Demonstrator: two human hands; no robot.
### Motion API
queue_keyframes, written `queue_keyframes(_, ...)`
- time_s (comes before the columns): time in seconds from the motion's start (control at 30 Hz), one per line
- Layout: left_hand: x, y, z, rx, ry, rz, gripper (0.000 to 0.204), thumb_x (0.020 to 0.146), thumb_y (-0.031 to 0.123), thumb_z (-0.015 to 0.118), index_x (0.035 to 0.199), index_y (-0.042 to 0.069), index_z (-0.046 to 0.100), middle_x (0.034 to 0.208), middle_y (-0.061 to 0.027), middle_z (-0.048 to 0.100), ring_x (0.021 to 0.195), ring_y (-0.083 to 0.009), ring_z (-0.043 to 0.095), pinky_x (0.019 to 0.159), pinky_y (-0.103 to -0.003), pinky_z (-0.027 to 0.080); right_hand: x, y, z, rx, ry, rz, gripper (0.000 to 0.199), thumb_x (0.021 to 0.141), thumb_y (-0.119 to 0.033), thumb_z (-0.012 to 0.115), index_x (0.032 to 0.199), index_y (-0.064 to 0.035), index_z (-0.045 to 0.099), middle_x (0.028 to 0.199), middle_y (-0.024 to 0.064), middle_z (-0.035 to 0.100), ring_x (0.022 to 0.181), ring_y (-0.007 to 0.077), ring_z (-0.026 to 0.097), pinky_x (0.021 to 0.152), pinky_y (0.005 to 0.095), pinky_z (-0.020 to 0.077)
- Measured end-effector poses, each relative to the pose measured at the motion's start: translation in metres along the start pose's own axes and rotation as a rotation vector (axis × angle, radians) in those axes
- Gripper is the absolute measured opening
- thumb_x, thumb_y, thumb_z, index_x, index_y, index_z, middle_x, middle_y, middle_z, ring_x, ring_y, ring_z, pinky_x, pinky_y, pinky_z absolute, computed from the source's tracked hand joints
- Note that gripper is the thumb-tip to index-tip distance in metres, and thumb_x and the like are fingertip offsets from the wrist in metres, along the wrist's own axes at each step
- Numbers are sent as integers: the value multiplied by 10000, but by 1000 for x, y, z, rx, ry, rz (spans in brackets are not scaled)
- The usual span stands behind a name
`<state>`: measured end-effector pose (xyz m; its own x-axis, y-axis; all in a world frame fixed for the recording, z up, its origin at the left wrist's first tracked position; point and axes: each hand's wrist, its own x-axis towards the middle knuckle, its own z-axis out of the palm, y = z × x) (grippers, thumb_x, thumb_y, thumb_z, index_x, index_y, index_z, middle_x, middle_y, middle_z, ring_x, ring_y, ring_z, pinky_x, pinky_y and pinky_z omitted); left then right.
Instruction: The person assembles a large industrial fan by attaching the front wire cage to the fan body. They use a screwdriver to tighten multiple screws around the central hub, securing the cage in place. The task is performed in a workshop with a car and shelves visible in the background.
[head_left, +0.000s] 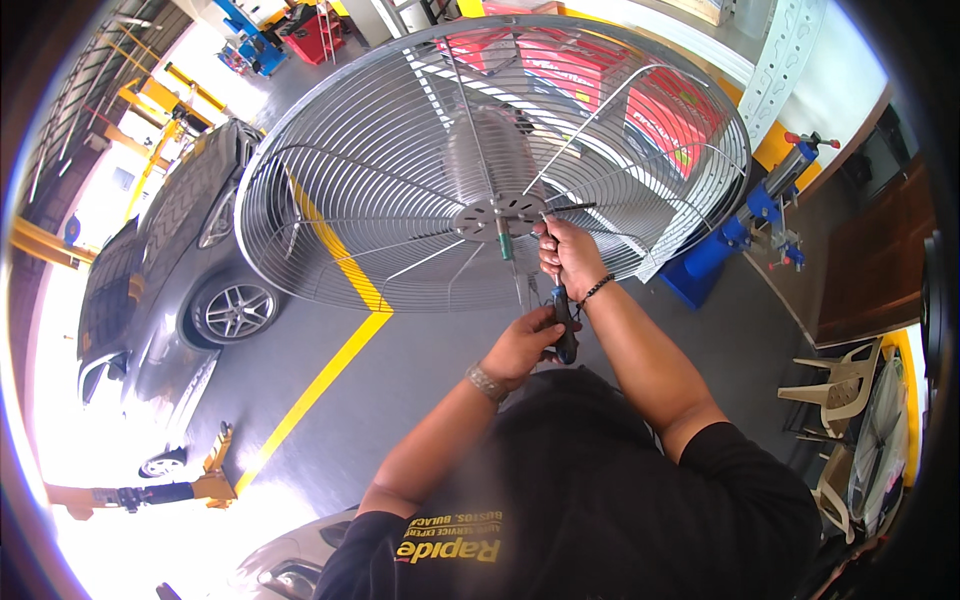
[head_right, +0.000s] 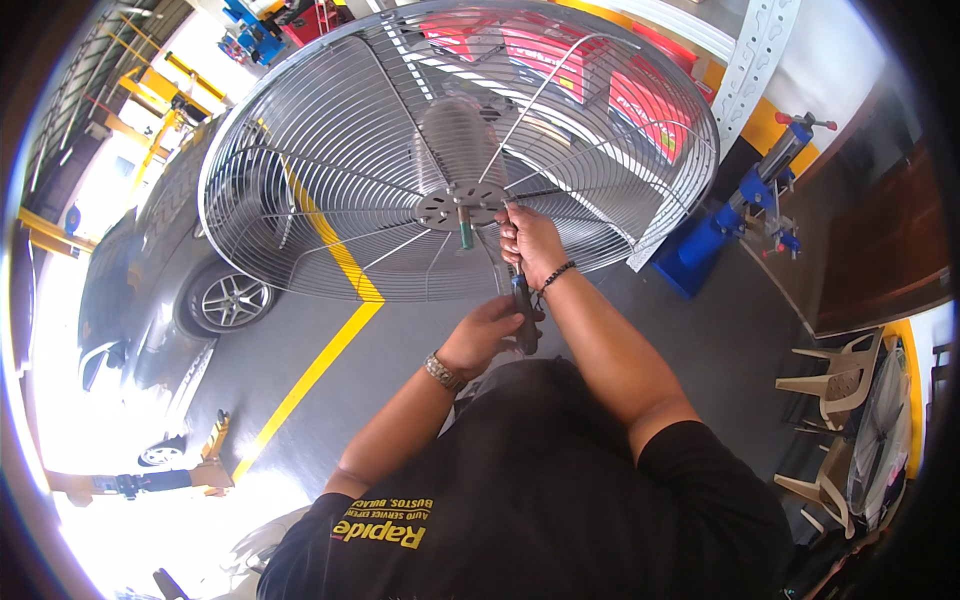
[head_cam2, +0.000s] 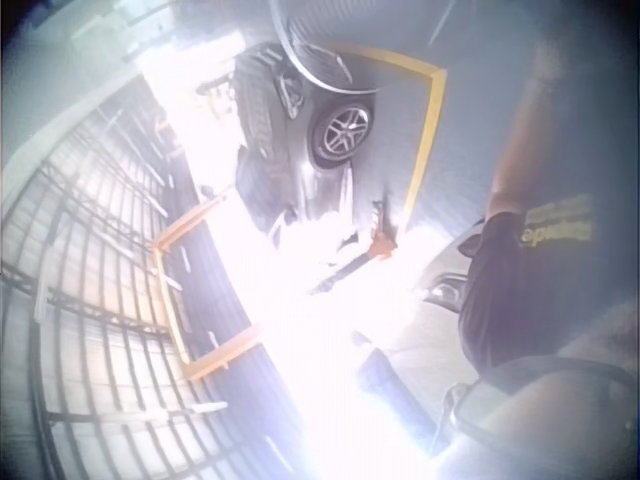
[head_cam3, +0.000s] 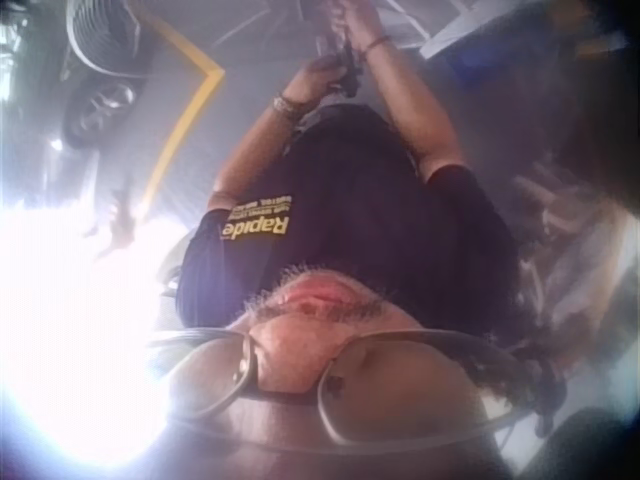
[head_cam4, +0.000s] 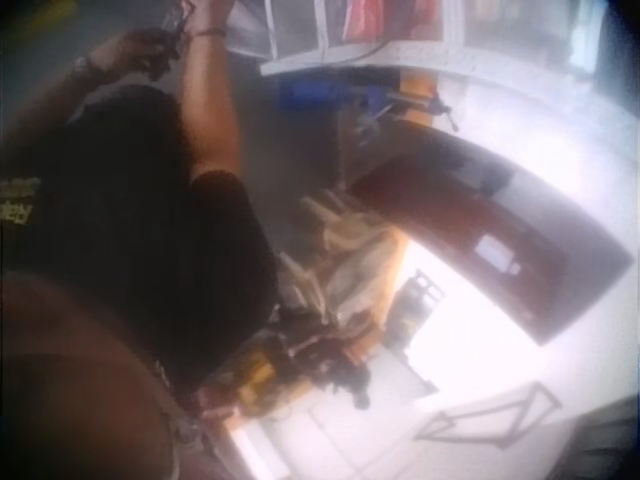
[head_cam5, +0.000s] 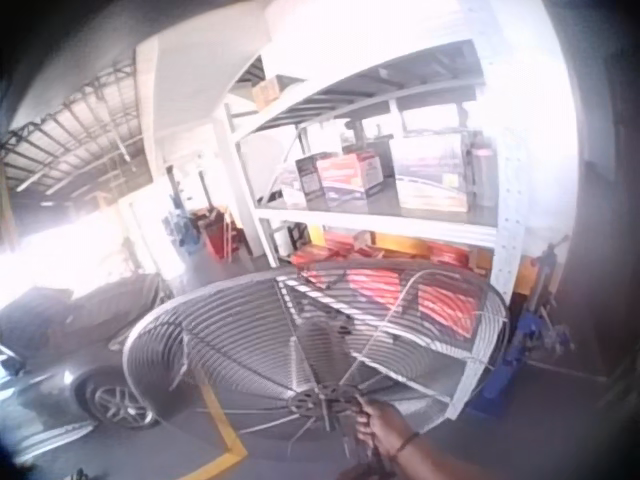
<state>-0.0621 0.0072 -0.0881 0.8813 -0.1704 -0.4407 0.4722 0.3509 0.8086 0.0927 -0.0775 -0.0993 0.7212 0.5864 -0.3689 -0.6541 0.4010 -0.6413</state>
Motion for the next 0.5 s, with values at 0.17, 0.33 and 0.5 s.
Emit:
queue_keyframes(0.17, -41, 73, 33, 1062, 490, 384, 351, 846, 214, 703, 1117, 4, 629, 1033, -216, 676, 835, -338, 673, 750, -420, 538, 0, 6, -1, -59, 12, -50, 246, 1018, -284, 495, 994, -47, 556, 621, -63, 392, 479, 48, 325, 447, 231, 277)
queue_keyframes(0.33, -93, 232, 43, 1899, 1087, 1736, 445, 789, 229, 779, 1174, 82, 613, 1135, -147, 615, 1035, -343, 601, 867, -460, 487, -2, 14, 5, -7, 37, -66, 251, 1025, -296, 488, 987, -57, 557, 613, -59, 385, 477, 52, 301, 452, 229, 257)
queue_keyframes(0.5, -84, 309, 27, 2042, 1138, 1435, 284, 794, 350, 784, 783, 135, 598, 661, -30, 644, 539, -264, 625, 488, -368, 489, 1, 20, 13, 26, 106, -133, 241, 1021, -279, 493, 981, -45, 539, 607, -42, 395, 460, 56, 321, 429, 237, 277)
